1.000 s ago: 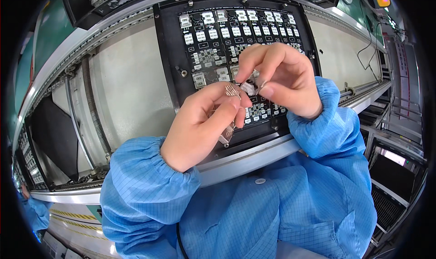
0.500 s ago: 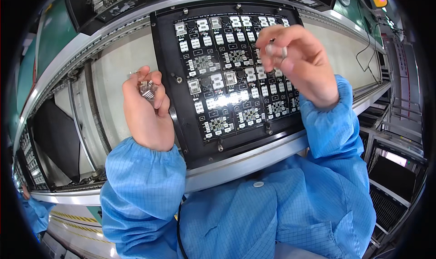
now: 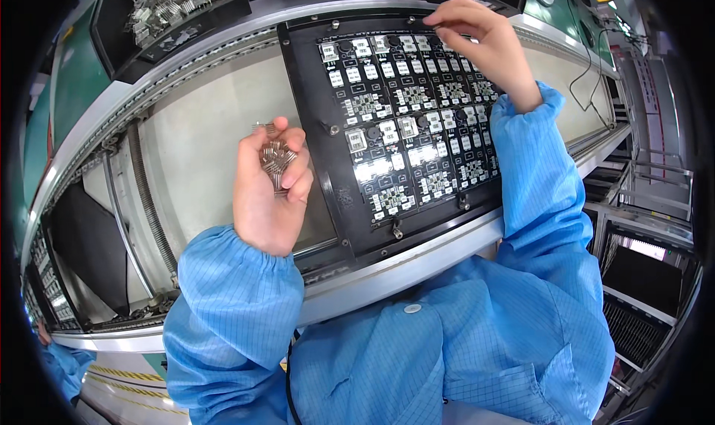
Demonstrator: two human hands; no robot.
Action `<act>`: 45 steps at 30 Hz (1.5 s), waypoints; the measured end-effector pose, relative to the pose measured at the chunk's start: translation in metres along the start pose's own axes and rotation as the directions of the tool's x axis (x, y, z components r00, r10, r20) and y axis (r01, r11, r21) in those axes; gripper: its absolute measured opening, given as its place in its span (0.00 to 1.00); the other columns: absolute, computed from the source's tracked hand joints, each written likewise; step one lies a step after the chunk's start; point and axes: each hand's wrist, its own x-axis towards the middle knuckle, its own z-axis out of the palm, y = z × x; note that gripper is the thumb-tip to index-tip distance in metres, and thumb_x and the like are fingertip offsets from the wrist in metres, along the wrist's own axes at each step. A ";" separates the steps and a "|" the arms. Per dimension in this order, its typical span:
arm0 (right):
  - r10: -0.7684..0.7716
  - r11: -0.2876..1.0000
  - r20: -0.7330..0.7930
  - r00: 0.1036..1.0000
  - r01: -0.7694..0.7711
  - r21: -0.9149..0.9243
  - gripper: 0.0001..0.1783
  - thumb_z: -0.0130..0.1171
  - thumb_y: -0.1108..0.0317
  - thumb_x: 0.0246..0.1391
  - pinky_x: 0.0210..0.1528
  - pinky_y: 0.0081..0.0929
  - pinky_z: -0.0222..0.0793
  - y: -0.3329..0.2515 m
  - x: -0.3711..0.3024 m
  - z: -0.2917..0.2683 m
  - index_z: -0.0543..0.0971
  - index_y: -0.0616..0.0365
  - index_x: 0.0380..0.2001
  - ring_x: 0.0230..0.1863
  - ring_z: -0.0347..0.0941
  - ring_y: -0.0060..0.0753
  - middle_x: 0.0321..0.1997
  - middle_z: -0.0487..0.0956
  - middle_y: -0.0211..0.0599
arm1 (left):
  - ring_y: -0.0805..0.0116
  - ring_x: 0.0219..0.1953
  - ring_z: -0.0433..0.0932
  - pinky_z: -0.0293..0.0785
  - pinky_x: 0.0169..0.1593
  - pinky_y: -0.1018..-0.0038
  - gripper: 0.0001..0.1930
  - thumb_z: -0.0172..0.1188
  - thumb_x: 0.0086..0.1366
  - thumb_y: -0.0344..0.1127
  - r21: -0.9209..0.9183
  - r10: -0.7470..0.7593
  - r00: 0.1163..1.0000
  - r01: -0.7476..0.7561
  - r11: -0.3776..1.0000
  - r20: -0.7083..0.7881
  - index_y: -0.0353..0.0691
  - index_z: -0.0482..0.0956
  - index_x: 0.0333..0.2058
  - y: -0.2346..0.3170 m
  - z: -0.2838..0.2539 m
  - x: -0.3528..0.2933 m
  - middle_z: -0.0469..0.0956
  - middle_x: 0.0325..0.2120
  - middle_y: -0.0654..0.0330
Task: The recorder places electronic components into designated slots on a circuit board panel.
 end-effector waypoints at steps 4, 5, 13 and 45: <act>-0.203 0.889 0.059 0.977 0.209 -0.408 0.13 0.59 0.78 0.46 0.47 0.25 0.71 -0.001 -0.001 0.010 0.80 0.58 0.38 0.43 0.75 0.31 0.40 0.77 0.34 | 0.79 0.17 0.57 0.51 0.19 0.82 0.09 0.42 0.68 0.39 -0.014 -0.018 1.000 0.018 1.000 -0.006 0.41 0.66 0.40 -0.002 0.001 -0.002 0.68 0.26 0.64; -0.223 0.862 0.070 0.972 0.230 -0.451 0.14 0.59 0.78 0.45 0.47 0.26 0.71 0.001 -0.002 0.012 0.80 0.58 0.38 0.42 0.75 0.33 0.40 0.77 0.35 | 0.80 0.17 0.57 0.51 0.18 0.82 0.09 0.42 0.67 0.39 -0.010 -0.015 1.000 0.015 1.000 -0.008 0.41 0.66 0.40 -0.002 0.002 -0.002 0.67 0.26 0.64; -0.200 0.854 0.068 0.977 0.208 -0.477 0.22 0.58 0.79 0.44 0.47 0.29 0.71 0.000 -0.005 0.013 0.75 0.54 0.46 0.43 0.75 0.35 0.41 0.77 0.35 | 0.82 0.16 0.55 0.49 0.16 0.83 0.09 0.45 0.68 0.39 -0.024 0.013 1.000 -0.013 1.000 -0.018 0.41 0.67 0.40 -0.005 0.016 -0.010 0.65 0.27 0.66; -0.301 0.742 0.074 0.951 0.282 -0.608 0.19 0.57 0.77 0.49 0.43 0.32 0.70 -0.008 -0.007 0.018 0.74 0.51 0.47 0.42 0.74 0.40 0.40 0.78 0.36 | 0.77 0.17 0.62 0.54 0.19 0.81 0.16 0.40 0.67 0.40 0.282 -0.115 0.984 0.072 0.957 0.138 0.33 0.69 0.43 -0.010 0.037 -0.027 0.71 0.24 0.60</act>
